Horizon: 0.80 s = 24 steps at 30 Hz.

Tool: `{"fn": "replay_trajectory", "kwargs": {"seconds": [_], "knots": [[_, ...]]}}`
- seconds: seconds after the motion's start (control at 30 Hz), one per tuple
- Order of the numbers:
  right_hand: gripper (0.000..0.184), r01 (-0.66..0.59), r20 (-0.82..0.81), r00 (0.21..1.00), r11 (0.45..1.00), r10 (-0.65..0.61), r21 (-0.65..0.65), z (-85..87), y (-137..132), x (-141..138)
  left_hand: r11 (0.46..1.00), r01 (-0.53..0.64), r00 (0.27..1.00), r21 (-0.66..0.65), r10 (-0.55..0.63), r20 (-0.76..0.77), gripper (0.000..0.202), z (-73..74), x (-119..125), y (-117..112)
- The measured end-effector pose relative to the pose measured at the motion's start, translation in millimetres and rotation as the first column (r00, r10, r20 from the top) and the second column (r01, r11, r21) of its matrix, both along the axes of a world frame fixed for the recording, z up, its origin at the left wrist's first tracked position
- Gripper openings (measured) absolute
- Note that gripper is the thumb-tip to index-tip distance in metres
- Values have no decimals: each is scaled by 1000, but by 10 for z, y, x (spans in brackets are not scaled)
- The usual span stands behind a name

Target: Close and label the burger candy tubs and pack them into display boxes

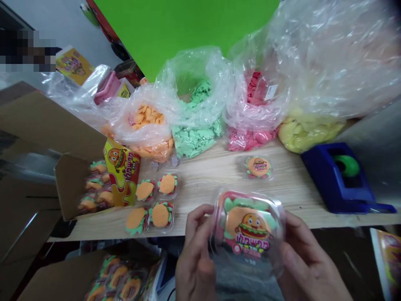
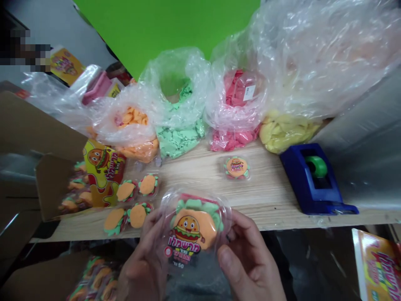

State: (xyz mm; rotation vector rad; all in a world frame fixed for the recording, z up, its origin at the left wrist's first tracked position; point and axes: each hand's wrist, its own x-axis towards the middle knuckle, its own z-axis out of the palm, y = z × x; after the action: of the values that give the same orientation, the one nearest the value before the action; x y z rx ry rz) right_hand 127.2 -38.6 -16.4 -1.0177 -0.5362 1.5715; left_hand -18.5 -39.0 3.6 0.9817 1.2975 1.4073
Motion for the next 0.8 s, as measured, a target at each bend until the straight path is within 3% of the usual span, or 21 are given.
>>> {"fn": "replay_trajectory", "kwargs": {"seconds": [0.17, 0.37, 0.5, 0.67, 0.8], "knots": [[28, 78, 123, 989, 997, -78, 6, -18, -48, -91, 954, -40, 943, -298, 134, 304, 23, 95, 32, 136], [28, 132, 192, 970, 987, -148, 92, -2, -41, -120, 940, 10, 876, -340, 156, 457, 15, 140, 57, 162], [25, 132, 206, 966, 984, -155, 119, 18, -68, -97, 937, -48, 880, -347, 204, 428, 17, 109, 20, 162], [23, 131, 177, 974, 988, -144, 84, 63, -75, -93, 951, -112, 951, -287, 186, 246, 16, 93, -36, 146], [25, 79, 170, 980, 990, -98, 117, 114, -45, -85, 942, -126, 964, -312, 191, 185, 30, 108, -42, 117]]}}
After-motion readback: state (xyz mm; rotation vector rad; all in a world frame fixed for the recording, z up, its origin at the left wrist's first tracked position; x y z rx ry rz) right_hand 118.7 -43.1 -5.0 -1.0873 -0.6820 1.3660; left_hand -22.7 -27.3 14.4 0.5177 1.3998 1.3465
